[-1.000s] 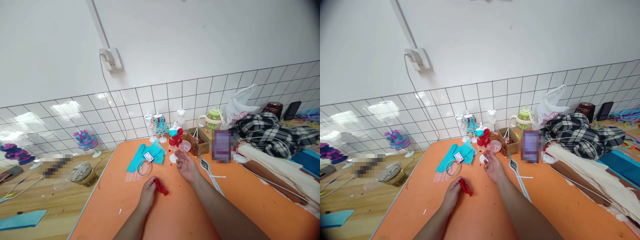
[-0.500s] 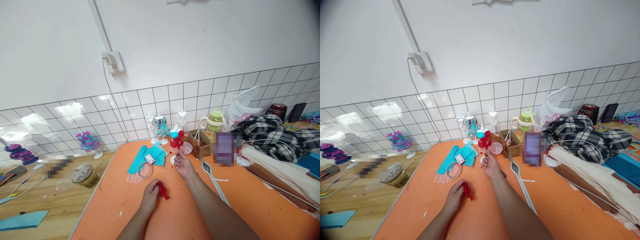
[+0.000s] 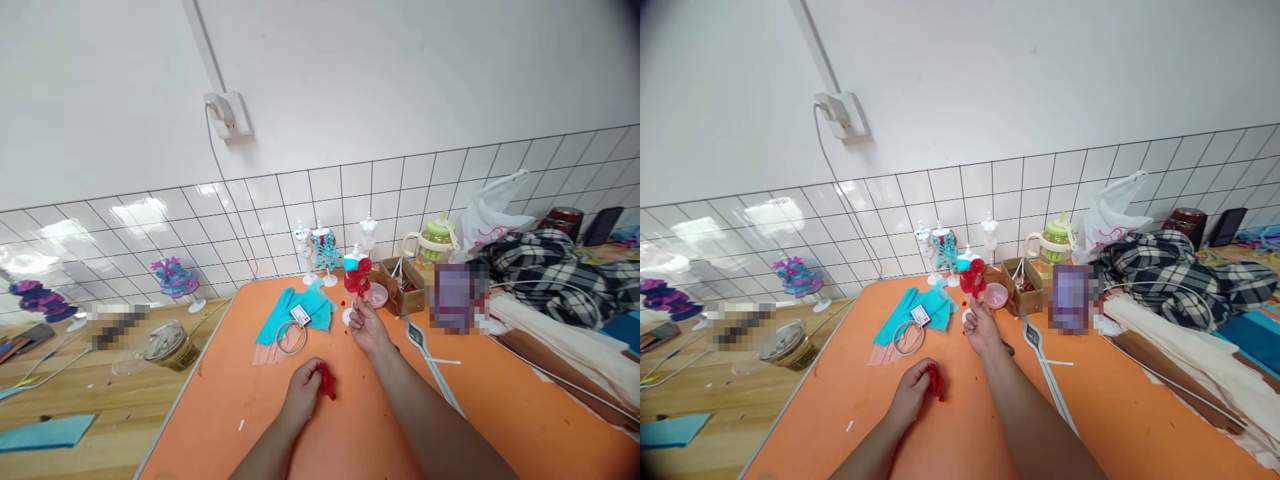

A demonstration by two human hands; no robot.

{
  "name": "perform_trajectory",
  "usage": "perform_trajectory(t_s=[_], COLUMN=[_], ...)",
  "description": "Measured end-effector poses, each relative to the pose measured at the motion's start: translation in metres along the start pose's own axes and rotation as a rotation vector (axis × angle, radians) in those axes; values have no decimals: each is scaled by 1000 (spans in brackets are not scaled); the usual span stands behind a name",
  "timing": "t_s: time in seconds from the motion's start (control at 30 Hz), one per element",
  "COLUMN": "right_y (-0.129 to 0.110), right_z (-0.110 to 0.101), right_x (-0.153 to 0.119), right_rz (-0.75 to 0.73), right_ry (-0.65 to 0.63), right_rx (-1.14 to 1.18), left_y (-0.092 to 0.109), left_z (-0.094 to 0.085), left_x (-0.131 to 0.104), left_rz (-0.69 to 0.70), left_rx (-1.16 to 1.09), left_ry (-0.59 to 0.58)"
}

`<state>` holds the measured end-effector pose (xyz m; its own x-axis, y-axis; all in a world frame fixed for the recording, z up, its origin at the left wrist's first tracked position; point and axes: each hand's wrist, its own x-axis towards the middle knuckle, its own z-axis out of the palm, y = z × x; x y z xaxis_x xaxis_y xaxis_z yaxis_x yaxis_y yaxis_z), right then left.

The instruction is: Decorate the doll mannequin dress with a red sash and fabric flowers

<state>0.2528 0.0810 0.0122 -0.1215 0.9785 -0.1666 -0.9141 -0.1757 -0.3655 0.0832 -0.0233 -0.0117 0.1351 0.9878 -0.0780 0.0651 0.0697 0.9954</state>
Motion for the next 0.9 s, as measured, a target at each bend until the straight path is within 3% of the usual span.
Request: perform_trajectory(t_s=[0.43, 0.67, 0.8, 0.9], right_y=[-2, 0, 1, 5], right_z=[6, 10, 6, -1], right_x=[-6, -4, -10, -25], right_rz=[99, 43, 47, 44], right_ry=[10, 75, 83, 151], right_rx=[65, 38, 29, -94], left_y=[7, 8, 9, 7], left_z=[2, 2, 1, -4], left_x=[-1, -3, -2, 1], left_rz=[-17, -12, -19, -25], left_rx=[9, 4, -58, -174], left_ry=[4, 2, 5, 70])
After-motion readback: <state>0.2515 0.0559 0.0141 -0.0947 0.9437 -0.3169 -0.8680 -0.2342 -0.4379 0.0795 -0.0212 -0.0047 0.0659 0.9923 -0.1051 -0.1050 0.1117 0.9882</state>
